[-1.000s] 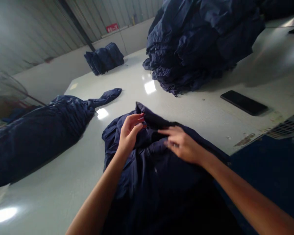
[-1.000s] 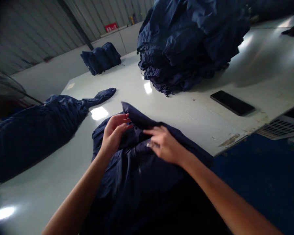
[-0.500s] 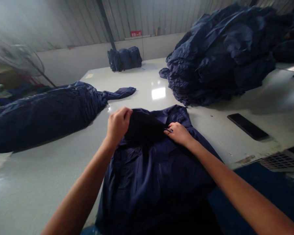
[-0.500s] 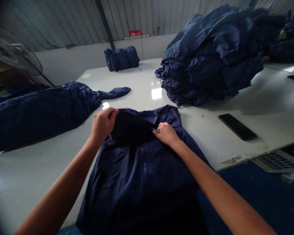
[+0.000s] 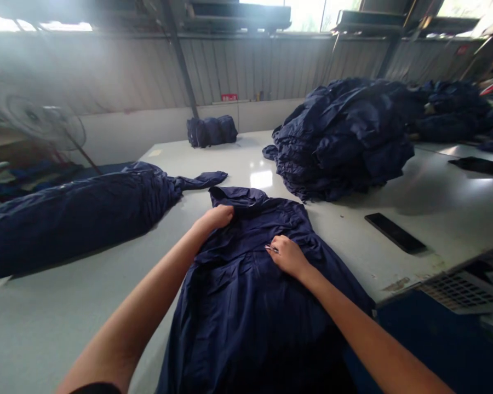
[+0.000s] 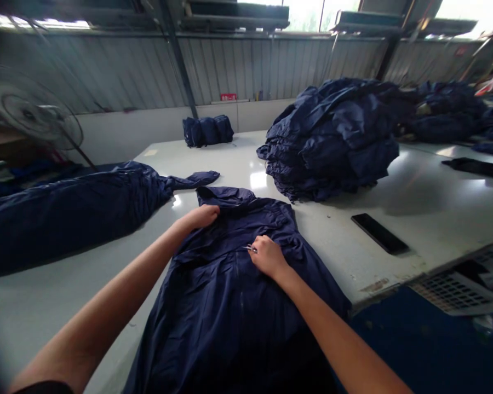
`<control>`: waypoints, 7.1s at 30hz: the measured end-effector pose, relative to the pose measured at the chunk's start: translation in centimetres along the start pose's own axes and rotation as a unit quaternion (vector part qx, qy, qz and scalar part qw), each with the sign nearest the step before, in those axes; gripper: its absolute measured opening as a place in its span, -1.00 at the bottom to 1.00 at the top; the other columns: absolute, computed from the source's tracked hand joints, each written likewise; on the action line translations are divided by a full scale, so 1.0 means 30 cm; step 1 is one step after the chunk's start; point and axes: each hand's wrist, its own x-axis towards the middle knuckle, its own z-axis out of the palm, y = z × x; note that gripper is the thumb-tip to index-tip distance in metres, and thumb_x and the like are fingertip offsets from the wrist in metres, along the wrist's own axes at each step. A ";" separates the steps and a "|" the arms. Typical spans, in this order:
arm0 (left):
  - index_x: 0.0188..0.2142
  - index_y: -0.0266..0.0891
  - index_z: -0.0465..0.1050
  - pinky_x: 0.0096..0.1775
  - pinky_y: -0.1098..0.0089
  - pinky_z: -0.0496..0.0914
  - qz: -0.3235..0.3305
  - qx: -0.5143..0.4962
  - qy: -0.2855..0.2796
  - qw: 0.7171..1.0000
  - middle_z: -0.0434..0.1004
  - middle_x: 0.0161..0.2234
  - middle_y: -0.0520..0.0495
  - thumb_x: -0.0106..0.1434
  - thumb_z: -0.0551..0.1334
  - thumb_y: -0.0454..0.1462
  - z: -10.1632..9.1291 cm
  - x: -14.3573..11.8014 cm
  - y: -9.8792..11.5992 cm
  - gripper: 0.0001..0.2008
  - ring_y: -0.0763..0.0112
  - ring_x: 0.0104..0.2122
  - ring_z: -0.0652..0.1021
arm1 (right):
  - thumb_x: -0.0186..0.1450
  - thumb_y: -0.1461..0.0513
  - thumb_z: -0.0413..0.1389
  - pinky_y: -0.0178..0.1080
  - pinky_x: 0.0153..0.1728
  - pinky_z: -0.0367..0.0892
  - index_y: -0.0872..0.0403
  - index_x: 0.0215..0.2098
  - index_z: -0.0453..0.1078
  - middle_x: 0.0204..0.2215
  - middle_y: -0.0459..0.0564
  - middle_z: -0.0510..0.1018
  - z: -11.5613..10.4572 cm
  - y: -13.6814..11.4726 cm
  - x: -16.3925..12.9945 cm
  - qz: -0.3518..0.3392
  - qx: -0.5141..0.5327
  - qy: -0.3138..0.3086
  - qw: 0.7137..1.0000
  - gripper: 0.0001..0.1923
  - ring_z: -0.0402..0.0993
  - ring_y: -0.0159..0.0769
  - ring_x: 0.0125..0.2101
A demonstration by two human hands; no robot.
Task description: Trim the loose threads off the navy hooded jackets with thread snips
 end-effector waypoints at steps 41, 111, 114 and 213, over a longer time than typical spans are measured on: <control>-0.04 -0.16 0.52 -0.12 0.32 0.46 0.001 -0.083 -0.015 0.996 0.53 -0.12 -0.09 0.47 0.20 -0.37 0.102 -0.860 0.304 -0.83 0.28 -0.15 0.55 | 0.14 0.17 0.43 -0.35 -0.57 0.09 0.01 -0.64 0.01 -0.63 -0.26 0.03 -0.078 -0.287 -0.448 0.363 0.538 0.068 0.758 -0.38 -0.03 -0.46 -0.57; -0.05 -0.15 0.58 -0.10 0.49 0.47 -0.122 -0.262 0.151 0.945 0.69 -0.19 0.05 0.41 0.35 -0.38 0.220 -0.935 0.424 -0.84 0.46 -0.21 0.65 | 0.43 0.15 0.21 -0.27 -0.48 0.48 0.08 -0.55 0.25 -0.18 -0.05 0.51 -0.114 -0.369 -0.437 0.142 0.475 0.006 0.869 -0.58 0.49 -0.41 -0.47; -0.15 -0.17 0.54 -0.17 0.52 0.44 -0.144 -0.272 0.154 0.939 0.63 -0.27 0.10 0.35 0.39 -0.39 0.219 -0.928 0.430 -0.87 0.51 -0.29 0.59 | 0.50 0.02 0.07 -0.30 -0.56 0.34 0.02 -0.40 0.29 -0.35 -0.13 0.36 -0.186 -0.351 -0.453 0.123 0.459 -0.033 0.879 -0.63 0.28 -0.44 -0.55; -0.24 -0.15 0.58 -0.23 0.52 0.49 -0.221 -0.273 0.143 0.925 0.65 -0.32 0.11 0.30 0.36 -0.35 0.156 -0.900 0.470 -0.93 0.45 -0.34 0.62 | 0.39 0.17 0.22 -0.33 -0.56 0.31 0.07 -0.31 0.67 -0.54 -0.11 0.65 -0.168 -0.359 -0.510 0.045 0.219 0.034 0.974 -0.80 0.48 -0.36 -0.62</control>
